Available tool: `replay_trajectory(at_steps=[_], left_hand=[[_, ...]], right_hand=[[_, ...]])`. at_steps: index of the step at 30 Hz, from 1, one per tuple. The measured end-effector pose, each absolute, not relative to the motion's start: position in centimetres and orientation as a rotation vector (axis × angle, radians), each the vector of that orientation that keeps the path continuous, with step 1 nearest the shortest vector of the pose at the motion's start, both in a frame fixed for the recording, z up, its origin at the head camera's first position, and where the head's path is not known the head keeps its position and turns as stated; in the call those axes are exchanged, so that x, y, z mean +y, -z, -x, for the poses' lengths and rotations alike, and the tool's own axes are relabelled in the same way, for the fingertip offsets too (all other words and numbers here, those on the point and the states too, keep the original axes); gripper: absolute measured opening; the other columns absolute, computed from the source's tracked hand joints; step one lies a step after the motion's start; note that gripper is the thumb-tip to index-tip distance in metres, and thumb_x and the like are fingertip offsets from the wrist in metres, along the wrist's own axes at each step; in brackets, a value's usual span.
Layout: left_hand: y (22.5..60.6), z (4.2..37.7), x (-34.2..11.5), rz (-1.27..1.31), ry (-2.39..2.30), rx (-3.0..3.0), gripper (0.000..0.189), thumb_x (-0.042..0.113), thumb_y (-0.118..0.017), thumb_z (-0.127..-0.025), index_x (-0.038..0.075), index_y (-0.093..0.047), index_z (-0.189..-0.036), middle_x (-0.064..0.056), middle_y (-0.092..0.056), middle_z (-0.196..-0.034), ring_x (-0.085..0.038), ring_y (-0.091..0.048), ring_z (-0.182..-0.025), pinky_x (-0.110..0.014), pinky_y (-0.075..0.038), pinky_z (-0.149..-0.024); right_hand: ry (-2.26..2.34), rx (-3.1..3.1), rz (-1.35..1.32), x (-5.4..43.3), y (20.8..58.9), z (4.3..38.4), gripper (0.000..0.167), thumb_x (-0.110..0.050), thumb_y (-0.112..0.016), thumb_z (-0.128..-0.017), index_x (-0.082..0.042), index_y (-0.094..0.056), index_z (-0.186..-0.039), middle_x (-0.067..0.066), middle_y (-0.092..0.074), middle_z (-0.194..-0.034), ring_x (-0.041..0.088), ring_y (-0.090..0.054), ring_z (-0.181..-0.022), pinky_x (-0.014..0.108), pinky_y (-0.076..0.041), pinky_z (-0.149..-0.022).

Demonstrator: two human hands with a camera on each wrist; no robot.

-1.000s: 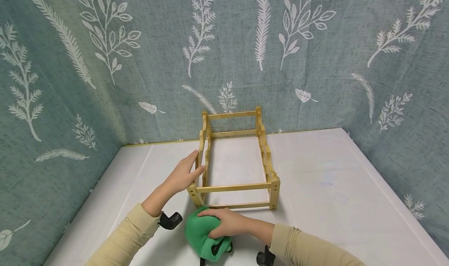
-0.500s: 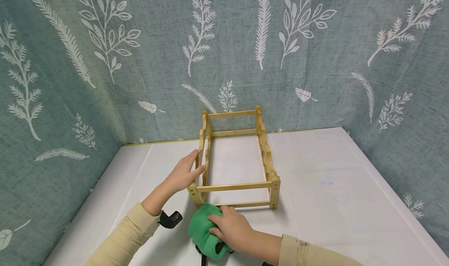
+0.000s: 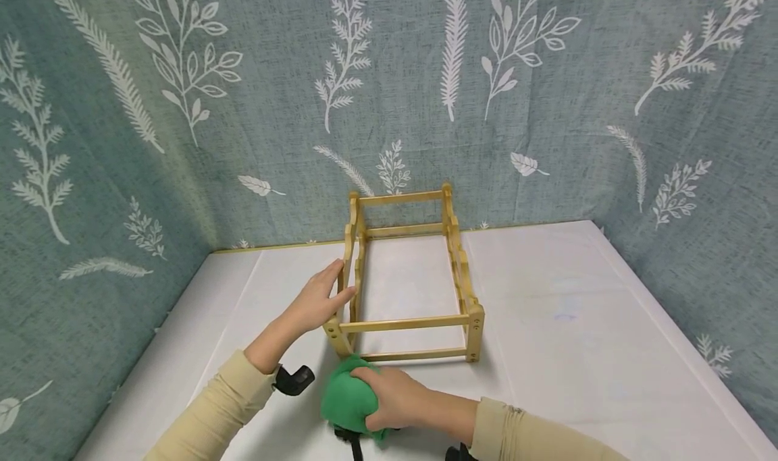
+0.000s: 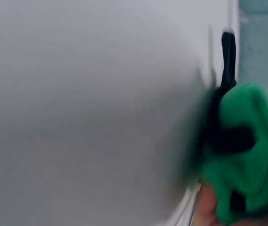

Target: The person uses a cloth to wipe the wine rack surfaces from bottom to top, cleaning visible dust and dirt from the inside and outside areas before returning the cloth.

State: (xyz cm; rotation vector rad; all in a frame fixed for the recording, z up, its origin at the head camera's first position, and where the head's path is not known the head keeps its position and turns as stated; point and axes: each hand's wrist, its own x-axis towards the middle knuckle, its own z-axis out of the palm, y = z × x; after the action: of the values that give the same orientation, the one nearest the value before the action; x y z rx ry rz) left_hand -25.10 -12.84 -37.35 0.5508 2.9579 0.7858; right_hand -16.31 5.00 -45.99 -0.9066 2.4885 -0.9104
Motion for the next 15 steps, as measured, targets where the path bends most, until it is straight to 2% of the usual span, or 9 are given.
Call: replay_trajectory(at_steps=[8,15], left_hand=[[37.4,25.2,-12.9,-0.532,-0.732,2.943,0.071,0.040,-0.046,-0.094,-0.001,-0.017,-0.145,-0.018,-0.018,-0.151,-0.035,-0.017,-0.137,-0.050,-0.017,-0.109],[36.9,25.1,-12.8,-0.496,-0.710,2.907,0.074,0.041,-0.047,-0.093,0.000,-0.014,-0.146,-0.016,-0.015,-0.151,-0.034,-0.015,-0.138,-0.049,-0.014,-0.110]], right_hand=[[1.016,2.454,0.759,5.7,45.7,17.1,0.062,-0.011,-0.066,-0.066,-0.018,-0.052,-0.127,-0.005,-0.062,-0.093,0.003,-0.049,-0.066,0.021,-0.042,-0.055],[1.032,2.500,0.678,9.2,45.7,16.5,0.061,-0.012,-0.066,-0.068,-0.013,-0.052,-0.127,0.000,-0.062,-0.098,0.009,-0.049,-0.072,0.025,-0.041,-0.056]])
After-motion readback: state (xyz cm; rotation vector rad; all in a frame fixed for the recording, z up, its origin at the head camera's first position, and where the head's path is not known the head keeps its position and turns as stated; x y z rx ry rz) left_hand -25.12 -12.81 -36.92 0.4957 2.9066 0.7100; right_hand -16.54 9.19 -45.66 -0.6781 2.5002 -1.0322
